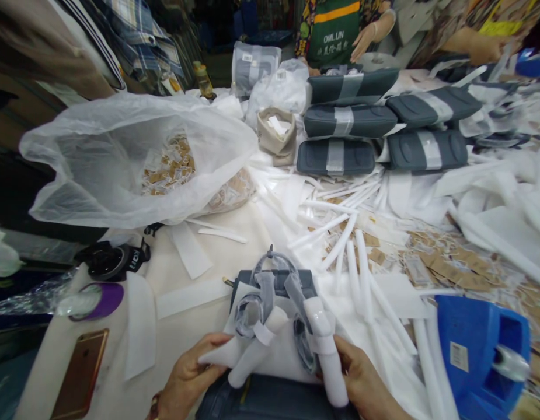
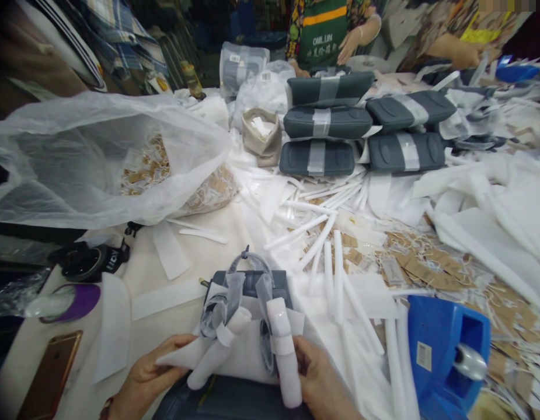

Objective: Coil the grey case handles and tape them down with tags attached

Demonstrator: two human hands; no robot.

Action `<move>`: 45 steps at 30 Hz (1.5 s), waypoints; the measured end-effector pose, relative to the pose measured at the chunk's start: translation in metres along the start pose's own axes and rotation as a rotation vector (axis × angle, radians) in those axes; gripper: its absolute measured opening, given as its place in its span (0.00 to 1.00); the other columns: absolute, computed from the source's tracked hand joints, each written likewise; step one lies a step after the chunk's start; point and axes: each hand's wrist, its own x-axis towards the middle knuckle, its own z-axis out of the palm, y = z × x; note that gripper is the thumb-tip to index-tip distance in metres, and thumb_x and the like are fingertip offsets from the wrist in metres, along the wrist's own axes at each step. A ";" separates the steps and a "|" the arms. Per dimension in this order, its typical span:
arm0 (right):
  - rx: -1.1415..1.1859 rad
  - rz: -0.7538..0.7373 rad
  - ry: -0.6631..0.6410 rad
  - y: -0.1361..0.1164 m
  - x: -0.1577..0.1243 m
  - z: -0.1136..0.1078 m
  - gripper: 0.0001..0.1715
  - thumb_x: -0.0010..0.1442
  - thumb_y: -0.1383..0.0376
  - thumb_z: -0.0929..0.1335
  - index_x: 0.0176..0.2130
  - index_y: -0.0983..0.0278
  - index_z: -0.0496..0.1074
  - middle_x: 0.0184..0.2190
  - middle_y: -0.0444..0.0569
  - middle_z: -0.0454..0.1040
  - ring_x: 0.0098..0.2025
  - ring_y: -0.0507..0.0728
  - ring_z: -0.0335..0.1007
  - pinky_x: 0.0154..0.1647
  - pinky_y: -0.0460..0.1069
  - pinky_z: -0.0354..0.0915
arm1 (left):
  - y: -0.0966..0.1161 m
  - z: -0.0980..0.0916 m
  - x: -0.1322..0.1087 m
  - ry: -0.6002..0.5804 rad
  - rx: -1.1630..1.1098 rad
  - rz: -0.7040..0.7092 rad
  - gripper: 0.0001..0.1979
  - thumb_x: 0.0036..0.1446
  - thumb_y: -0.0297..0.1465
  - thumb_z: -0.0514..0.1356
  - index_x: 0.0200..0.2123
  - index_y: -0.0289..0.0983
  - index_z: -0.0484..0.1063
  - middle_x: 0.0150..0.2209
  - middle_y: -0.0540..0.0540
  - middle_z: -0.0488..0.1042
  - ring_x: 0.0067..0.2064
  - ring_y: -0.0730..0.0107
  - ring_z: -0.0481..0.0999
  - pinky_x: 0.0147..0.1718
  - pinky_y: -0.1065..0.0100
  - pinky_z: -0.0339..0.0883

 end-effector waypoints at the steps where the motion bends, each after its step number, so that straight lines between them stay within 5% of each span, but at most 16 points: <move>1: -0.033 -0.031 0.048 0.005 -0.001 -0.001 0.16 0.45 0.65 0.69 0.38 0.63 0.74 0.32 0.45 0.76 0.36 0.59 0.71 0.37 0.48 0.65 | -0.003 0.001 0.000 -0.034 0.007 -0.006 0.17 0.48 0.42 0.62 0.38 0.38 0.77 0.41 0.45 0.76 0.42 0.61 0.75 0.41 0.70 0.68; 4: -0.143 -0.094 0.199 0.019 -0.003 -0.005 0.15 0.52 0.60 0.66 0.40 0.63 0.73 0.35 0.47 0.77 0.38 0.59 0.71 0.40 0.49 0.66 | -0.012 0.006 0.004 -0.146 0.014 -0.016 0.17 0.49 0.42 0.60 0.38 0.37 0.77 0.39 0.45 0.76 0.39 0.62 0.75 0.39 0.68 0.69; 9: -0.282 -0.182 0.311 0.020 0.000 -0.004 0.16 0.55 0.57 0.64 0.38 0.62 0.75 0.32 0.47 0.76 0.34 0.58 0.71 0.36 0.48 0.66 | -0.022 0.009 0.010 -0.120 0.093 0.066 0.15 0.52 0.41 0.57 0.33 0.38 0.77 0.39 0.45 0.77 0.39 0.62 0.75 0.41 0.69 0.69; 14: -0.396 -0.280 0.258 0.011 0.009 -0.004 0.13 0.56 0.61 0.62 0.30 0.63 0.73 0.27 0.46 0.73 0.31 0.57 0.67 0.34 0.48 0.65 | -0.025 0.001 0.003 -0.136 0.226 0.152 0.15 0.57 0.37 0.53 0.43 0.44 0.76 0.47 0.48 0.75 0.46 0.64 0.74 0.47 0.71 0.66; 18: -0.406 -0.169 0.157 0.005 0.014 -0.010 0.10 0.52 0.66 0.63 0.34 0.62 0.73 0.24 0.43 0.72 0.30 0.57 0.68 0.34 0.48 0.64 | -0.027 -0.005 0.012 -0.290 0.230 0.228 0.16 0.58 0.34 0.52 0.45 0.43 0.74 0.49 0.47 0.74 0.47 0.63 0.74 0.48 0.70 0.66; 21: -0.387 -0.050 0.049 -0.001 0.010 -0.016 0.19 0.45 0.70 0.66 0.40 0.60 0.72 0.26 0.41 0.74 0.30 0.57 0.69 0.31 0.46 0.64 | -0.033 -0.006 0.022 -0.339 0.256 0.315 0.16 0.59 0.33 0.51 0.45 0.42 0.74 0.49 0.46 0.73 0.48 0.62 0.73 0.49 0.70 0.65; 23: -0.408 -0.034 0.020 -0.001 0.004 -0.018 0.13 0.43 0.71 0.66 0.33 0.61 0.74 0.24 0.41 0.73 0.29 0.57 0.69 0.29 0.46 0.63 | -0.038 -0.005 0.023 -0.315 0.289 0.359 0.15 0.60 0.34 0.50 0.43 0.41 0.75 0.49 0.45 0.73 0.48 0.63 0.73 0.49 0.71 0.65; 26: -0.488 -0.133 0.051 0.004 0.001 -0.019 0.09 0.49 0.69 0.64 0.25 0.62 0.74 0.23 0.44 0.73 0.29 0.58 0.70 0.29 0.47 0.63 | -0.042 -0.003 0.015 -0.237 0.340 0.456 0.18 0.63 0.36 0.46 0.40 0.41 0.76 0.48 0.44 0.74 0.47 0.64 0.73 0.47 0.70 0.66; 33: -0.423 -0.381 0.108 0.007 0.017 -0.014 0.11 0.52 0.62 0.66 0.35 0.61 0.76 0.32 0.48 0.76 0.35 0.59 0.71 0.36 0.49 0.67 | -0.035 -0.006 0.004 -0.253 0.651 0.747 0.18 0.63 0.29 0.44 0.43 0.38 0.73 0.46 0.40 0.75 0.37 0.65 0.72 0.41 0.66 0.67; 40: -0.450 -0.214 -0.002 -0.004 0.023 -0.014 0.06 0.49 0.65 0.66 0.30 0.65 0.72 0.26 0.46 0.73 0.31 0.57 0.68 0.32 0.47 0.65 | -0.031 -0.005 0.026 -0.392 0.805 0.705 0.14 0.60 0.26 0.45 0.41 0.39 0.69 0.38 0.44 0.75 0.36 0.69 0.74 0.37 0.72 0.70; 45: -0.365 -0.199 -0.025 0.005 0.025 -0.013 0.09 0.51 0.64 0.65 0.30 0.65 0.73 0.30 0.47 0.75 0.34 0.59 0.68 0.33 0.49 0.64 | -0.014 -0.005 0.031 -0.447 0.661 0.418 0.13 0.55 0.27 0.49 0.41 0.40 0.70 0.40 0.47 0.76 0.38 0.69 0.76 0.38 0.73 0.69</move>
